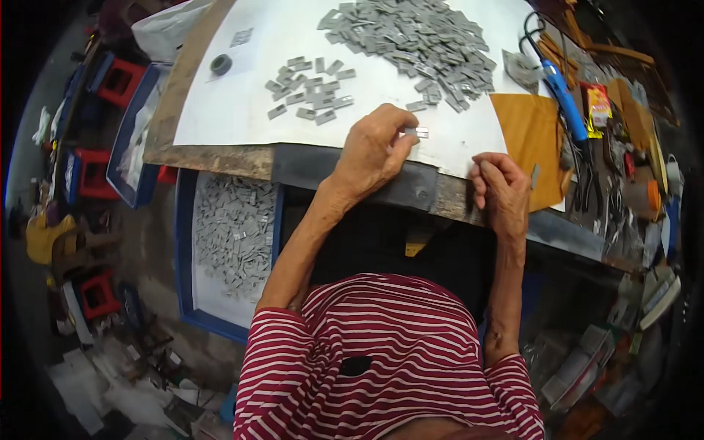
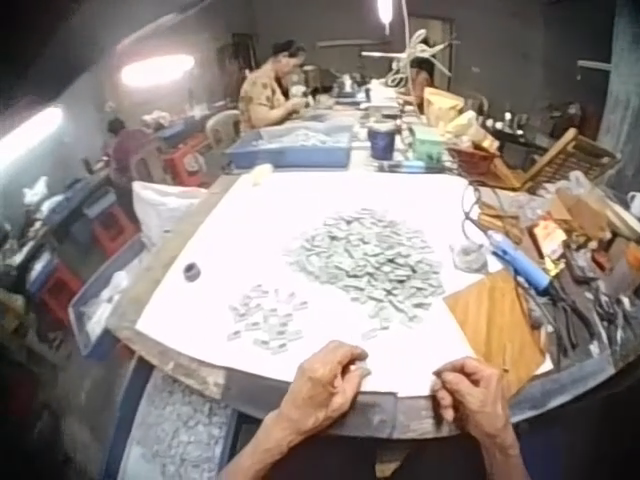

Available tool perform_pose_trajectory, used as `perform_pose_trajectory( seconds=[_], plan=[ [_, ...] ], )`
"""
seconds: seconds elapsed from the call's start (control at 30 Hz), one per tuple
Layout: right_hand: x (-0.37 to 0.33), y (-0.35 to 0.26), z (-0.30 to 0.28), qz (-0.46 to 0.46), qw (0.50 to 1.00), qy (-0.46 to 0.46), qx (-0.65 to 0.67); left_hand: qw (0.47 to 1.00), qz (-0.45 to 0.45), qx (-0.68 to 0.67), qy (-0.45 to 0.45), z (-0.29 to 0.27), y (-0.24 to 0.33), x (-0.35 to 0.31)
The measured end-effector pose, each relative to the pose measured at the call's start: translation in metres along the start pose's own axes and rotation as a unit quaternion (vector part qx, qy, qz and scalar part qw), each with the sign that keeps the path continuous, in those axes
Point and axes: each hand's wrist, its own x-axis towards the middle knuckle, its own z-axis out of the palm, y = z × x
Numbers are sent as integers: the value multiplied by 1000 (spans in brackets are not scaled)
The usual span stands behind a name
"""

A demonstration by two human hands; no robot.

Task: Manually picking up, inspecting, and sorting small rectangular grey pieces on a workbench.

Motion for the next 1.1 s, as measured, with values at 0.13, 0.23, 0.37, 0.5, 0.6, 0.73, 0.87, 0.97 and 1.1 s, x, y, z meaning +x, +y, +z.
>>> perform_pose_trajectory(
  seconds=[0.13, 0.23, 0.37, 0.5, 0.6, 0.73, 0.87, 0.97, 1.1],
  plan=[
    [1, 1, 3, -6, 1000, -18, 1, 994, -62, 55, 72, -41, -9, -13],
    [1, 4, 2, -5, 1000, -25, 3, 982, -87, 94, 137, -71, -26, -20],
    [1, 6, 1, 4, 1000, -21, -1, 955, -135, 160, 211, -110, -51, -26],
    [1, 6, 2, 2, 1000, -25, -11, 932, -184, 217, 223, -132, -81, -38],
    [0, 6, 2, 4, 1000, -23, -13, 921, -196, 258, 217, -133, -90, -41],
    [0, 6, 1, 14, 1000, -19, -10, 928, -208, 222, 217, -133, -101, -42],
    [2, 6, 3, 13, 1000, -24, -5, 937, -207, 212, 188, -137, -95, -41],
    [2, 5, 4, 14, 1000, -14, -2, 947, -186, 203, 167, -144, -98, -44],
    [1, 5, 0, 13, 999, -26, 14, 948, -211, 181, 152, -146, -97, -43]
  ],
)
